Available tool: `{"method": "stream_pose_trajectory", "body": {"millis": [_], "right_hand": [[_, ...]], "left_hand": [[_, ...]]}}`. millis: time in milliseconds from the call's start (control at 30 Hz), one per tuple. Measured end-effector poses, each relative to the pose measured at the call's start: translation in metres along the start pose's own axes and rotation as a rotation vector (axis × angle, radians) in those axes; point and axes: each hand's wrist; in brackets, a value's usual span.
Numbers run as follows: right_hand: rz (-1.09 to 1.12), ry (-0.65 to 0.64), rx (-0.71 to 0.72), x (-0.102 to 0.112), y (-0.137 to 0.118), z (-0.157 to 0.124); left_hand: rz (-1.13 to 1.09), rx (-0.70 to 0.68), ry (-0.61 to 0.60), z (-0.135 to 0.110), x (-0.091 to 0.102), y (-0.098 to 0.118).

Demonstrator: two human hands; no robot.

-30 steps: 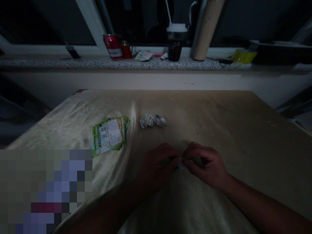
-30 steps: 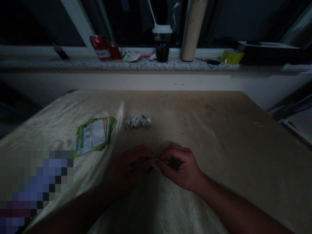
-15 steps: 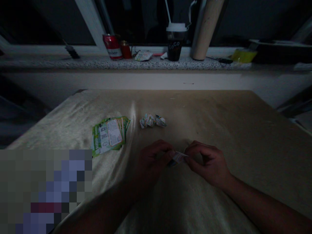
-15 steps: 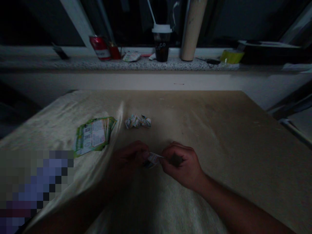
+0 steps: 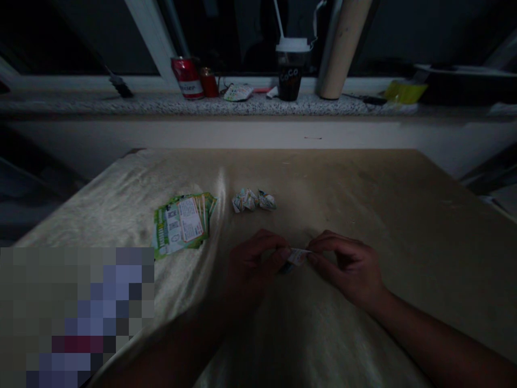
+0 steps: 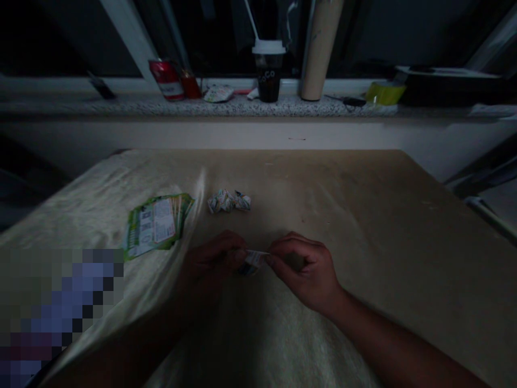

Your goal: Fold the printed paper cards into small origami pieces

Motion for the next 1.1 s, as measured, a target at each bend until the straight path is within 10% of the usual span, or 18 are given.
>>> {"method": "stream_pose_trajectory", "body": {"millis": [333,767,1100], "right_hand": [[0.038,-0.008,0.077,0.001,-0.006,0.003],[0.045,-0.188,-0.186,-0.003,0.017,0.003],[-0.534,-0.281,0.024,-0.006,0.031,0.002]], "left_hand": [[-0.051,0.035,0.054,-0.002,-0.003,0.000],[0.179,0.354,0.117,0.010,0.002,-0.013],[0.710,0.242,-0.123,0.020,0.009,-0.018]]}}
Point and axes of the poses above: each hand's wrist, its own z-axis towards the middle knuckle, its own x-axis out of the back of the hand, y = z × x, and after that the axes turned 15 degrees about -z, right-handed
